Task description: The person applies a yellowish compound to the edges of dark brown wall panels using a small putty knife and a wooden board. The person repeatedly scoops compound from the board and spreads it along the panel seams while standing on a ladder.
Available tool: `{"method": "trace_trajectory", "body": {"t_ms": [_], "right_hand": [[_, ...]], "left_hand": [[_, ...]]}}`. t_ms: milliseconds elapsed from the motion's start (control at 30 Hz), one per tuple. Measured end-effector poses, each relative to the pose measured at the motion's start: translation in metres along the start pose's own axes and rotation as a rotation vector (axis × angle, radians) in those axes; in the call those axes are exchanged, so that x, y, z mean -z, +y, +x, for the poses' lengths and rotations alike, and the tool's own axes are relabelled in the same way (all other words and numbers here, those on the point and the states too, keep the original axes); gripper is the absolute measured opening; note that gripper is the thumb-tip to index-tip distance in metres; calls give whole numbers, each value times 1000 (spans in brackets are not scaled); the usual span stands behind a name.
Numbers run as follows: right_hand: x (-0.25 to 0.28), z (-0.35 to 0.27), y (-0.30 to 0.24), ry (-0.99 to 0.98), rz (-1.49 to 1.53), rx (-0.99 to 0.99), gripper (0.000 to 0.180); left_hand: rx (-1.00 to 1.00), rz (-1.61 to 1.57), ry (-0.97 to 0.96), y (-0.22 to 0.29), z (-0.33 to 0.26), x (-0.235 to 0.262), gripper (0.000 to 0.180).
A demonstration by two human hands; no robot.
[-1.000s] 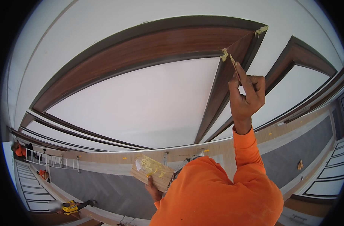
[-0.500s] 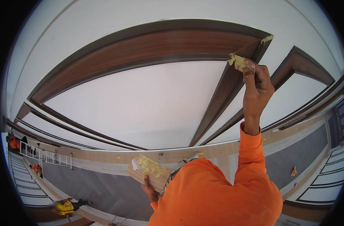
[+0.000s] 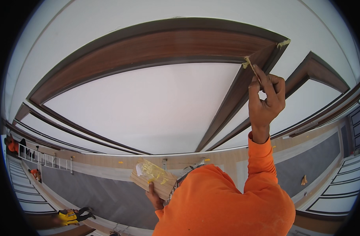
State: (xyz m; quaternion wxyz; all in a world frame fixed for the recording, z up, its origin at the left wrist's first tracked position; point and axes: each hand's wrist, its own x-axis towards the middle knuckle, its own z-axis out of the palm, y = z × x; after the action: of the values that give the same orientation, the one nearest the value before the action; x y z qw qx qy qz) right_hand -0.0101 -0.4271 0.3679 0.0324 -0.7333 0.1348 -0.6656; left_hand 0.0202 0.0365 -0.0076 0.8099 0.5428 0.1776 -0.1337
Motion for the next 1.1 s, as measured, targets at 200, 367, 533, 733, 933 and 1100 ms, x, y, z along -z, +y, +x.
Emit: {"method": "trace_trajectory", "body": {"t_ms": [200,367,533,733,933,1100], "right_hand": [[-7,-5,-3,41,-13,113,50],[-9,-17,-3,17,-87,142,54],[-3,-25,2,48,-115,186,57],[-3,-12,7,113,-24,61,51],[10,-17,8,169,381,-345,16],[15,-22,5,175,470,-516,9]], "left_hand": [[11,-15,-15,4,-2,-4,57],[-23,-60,-22,-8,6,6,55],[-8,-40,-5,-8,6,5,55],[-6,-7,27,-4,2,1,55],[-17,-20,11,-4,-1,-2,56],[-9,25,10,-6,6,2,57]]}}
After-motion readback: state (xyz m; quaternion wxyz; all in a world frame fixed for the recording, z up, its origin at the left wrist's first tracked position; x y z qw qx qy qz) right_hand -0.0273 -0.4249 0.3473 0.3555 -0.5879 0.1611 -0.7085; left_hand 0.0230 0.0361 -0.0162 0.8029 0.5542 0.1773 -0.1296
